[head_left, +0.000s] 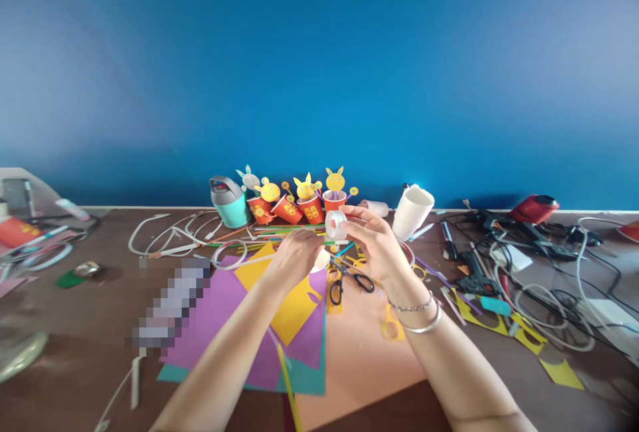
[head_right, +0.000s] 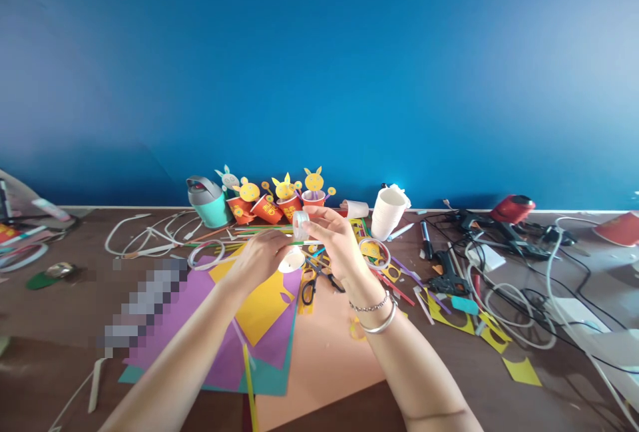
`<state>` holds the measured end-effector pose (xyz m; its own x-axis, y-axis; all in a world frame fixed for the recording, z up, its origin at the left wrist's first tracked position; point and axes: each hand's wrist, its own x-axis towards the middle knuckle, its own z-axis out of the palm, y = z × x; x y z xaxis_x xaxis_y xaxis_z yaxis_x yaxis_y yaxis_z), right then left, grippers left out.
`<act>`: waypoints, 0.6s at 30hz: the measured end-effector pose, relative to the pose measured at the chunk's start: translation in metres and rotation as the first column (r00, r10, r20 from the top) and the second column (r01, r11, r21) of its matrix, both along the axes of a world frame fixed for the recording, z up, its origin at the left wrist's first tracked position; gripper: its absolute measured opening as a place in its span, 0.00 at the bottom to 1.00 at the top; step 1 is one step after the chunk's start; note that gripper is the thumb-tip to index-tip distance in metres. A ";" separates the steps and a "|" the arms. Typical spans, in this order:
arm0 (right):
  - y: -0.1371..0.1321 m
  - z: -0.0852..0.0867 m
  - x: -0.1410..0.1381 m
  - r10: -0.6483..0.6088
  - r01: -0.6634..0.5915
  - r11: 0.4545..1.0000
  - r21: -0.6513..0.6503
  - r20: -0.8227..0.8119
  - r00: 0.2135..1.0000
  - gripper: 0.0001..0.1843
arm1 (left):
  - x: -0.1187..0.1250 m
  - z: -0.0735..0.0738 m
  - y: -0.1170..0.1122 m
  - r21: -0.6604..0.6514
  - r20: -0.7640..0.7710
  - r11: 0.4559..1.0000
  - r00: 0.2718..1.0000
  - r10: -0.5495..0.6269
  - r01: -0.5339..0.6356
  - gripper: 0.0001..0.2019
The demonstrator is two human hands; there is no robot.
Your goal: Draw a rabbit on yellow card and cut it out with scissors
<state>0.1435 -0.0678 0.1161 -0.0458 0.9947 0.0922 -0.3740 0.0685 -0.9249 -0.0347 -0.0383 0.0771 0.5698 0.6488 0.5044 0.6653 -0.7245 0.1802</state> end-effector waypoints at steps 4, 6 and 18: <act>-0.003 -0.002 -0.003 0.027 -0.031 0.994 0.101 0.043 0.999 0.16 | -0.001 0.004 0.001 -0.154 0.072 0.985 0.994 0.085 -0.073 0.09; -0.005 -0.003 -0.004 0.047 -0.053 0.992 0.118 0.057 0.997 0.16 | -0.001 0.008 0.000 -0.223 0.083 0.968 0.987 0.134 -0.113 0.10; -0.007 -0.006 -0.005 0.106 -0.126 0.976 0.177 0.120 0.987 0.16 | 0.002 0.012 -0.001 -0.449 0.175 0.885 0.960 0.221 -0.122 0.14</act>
<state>0.1381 -0.0750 0.1099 -0.1798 0.9484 0.2611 -0.2873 0.2032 -0.9360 -0.0326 -0.0396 0.0890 0.3395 0.9068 0.2499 0.6810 -0.4203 0.5997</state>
